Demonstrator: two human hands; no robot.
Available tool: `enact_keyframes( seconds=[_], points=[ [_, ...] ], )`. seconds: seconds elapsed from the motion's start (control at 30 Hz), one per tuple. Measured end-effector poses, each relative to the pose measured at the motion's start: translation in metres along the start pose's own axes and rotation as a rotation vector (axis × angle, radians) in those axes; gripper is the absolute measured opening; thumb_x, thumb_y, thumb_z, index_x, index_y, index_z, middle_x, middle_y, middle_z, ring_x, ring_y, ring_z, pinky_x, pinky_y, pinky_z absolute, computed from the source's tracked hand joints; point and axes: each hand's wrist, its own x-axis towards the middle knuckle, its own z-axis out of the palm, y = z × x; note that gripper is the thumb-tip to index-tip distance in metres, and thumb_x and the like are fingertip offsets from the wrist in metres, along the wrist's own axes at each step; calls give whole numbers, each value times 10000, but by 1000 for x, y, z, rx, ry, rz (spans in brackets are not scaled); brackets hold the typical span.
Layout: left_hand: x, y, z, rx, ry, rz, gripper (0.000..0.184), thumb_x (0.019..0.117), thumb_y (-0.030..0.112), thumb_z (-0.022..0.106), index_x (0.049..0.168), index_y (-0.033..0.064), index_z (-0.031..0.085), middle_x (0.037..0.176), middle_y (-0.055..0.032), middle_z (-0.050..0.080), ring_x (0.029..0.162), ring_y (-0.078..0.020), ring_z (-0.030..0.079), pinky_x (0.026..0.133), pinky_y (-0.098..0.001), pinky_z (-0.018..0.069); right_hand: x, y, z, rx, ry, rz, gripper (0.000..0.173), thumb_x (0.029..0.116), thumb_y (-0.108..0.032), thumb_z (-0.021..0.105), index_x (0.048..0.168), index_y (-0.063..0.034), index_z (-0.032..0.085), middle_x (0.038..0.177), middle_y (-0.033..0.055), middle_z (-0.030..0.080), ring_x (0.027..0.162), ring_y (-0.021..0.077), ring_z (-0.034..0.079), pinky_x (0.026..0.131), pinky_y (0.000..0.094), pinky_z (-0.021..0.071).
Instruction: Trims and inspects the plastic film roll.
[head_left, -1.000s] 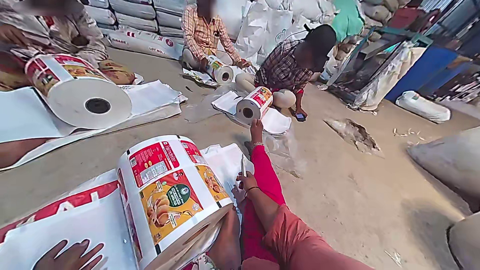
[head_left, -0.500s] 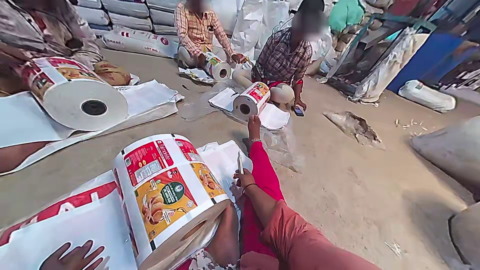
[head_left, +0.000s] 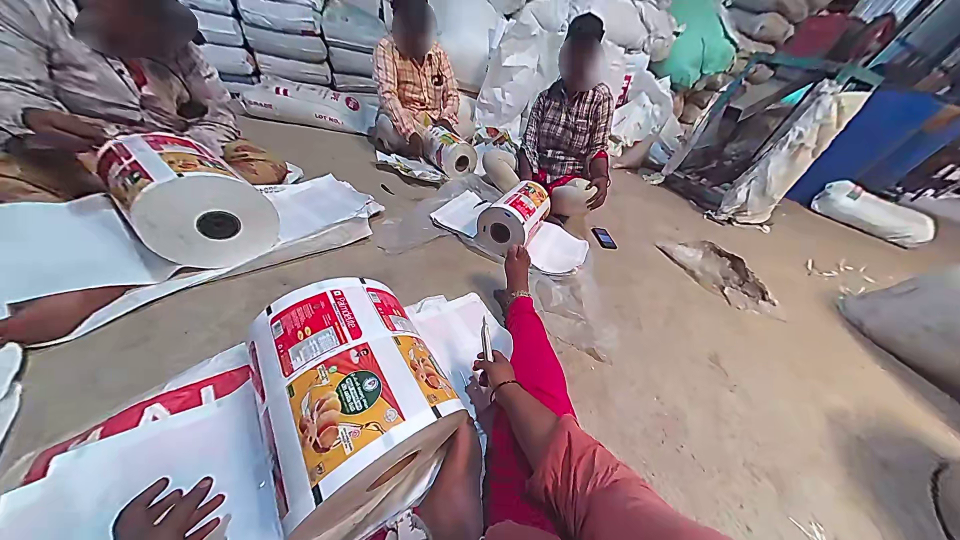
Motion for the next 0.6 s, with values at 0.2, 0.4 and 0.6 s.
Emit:
enact_keyframes(
  seconds=[0.2,0.4,0.6],
  points=[
    [-2,3,1,-9,-3,21,778,1027,255,604,1624,100,129,1619,-291,237,1229,-374,603,897,-481,571,3,1,2,27,26,-14,303,1012,-91,607,1294,5,551,886,112,649,550,129,514,526,294,457],
    [-2,-3,2,-17,-27,173,807,972,252,702,1611,109,230,1575,-284,354,1205,-434,618,884,-585,570,-8,-1,-5,-5,-16,-145,366,1083,-263,460,1333,-24,579,910,78,655,556,101,461,519,288,402],
    [-7,5,-3,187,-130,221,934,891,285,801,1623,129,243,1593,-253,352,1186,-385,638,900,-521,583,-28,-19,-7,-479,-52,-305,419,1072,-223,525,1450,-42,520,1039,130,658,630,141,513,582,347,455]
  ],
)
